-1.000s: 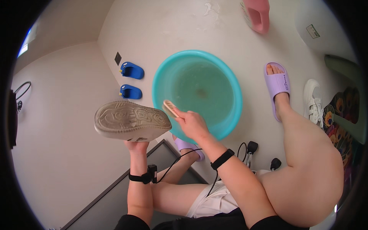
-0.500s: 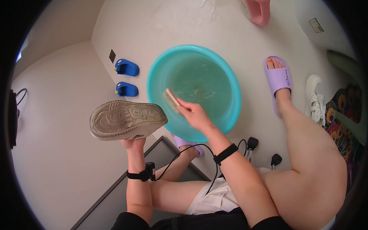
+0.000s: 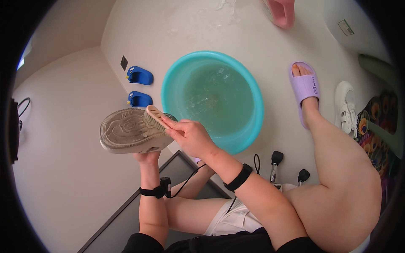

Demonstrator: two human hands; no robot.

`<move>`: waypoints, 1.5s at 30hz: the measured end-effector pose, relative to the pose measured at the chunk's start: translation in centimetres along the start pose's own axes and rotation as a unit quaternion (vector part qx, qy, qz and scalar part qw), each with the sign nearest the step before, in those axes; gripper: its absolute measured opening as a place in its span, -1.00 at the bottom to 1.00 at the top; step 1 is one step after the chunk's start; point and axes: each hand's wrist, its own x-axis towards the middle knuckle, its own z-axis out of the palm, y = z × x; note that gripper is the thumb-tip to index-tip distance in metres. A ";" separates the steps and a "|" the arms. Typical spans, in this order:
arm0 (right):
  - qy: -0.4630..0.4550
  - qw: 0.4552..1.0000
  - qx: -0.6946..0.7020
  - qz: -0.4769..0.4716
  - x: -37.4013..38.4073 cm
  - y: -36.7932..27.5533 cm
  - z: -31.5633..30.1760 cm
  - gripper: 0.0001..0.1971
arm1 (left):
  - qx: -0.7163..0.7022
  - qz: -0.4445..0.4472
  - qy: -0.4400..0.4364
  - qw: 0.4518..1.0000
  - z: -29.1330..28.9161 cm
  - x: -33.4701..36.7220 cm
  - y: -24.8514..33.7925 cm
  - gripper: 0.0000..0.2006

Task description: The person cleans a shoe using a brush and water in a basin. The person scrubs the upper, side, and sole of the shoe, occasionally dipping the brush into the water.

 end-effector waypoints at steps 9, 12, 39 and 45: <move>0.018 0.995 -0.096 -0.009 0.6 -0.3 -1.2 -0.64 | -0.032 -0.027 0.026 0.999 0.2 -0.4 -0.6 -0.47; 0.022 0.991 -0.130 0.019 0.2 1.3 -1.9 -0.62 | -0.061 -0.033 0.025 0.997 0.1 -0.6 -0.6 -0.50; -0.003 0.995 -0.045 -0.094 0.0 -5.6 0.9 -0.59 | -0.050 -0.051 -0.063 0.995 0.5 -0.7 -1.7 -0.44; 0.023 0.992 -0.126 -0.003 0.0 -1.7 -1.4 -0.66 | -0.055 -0.070 0.051 0.995 2.8 -0.2 -1.9 -0.47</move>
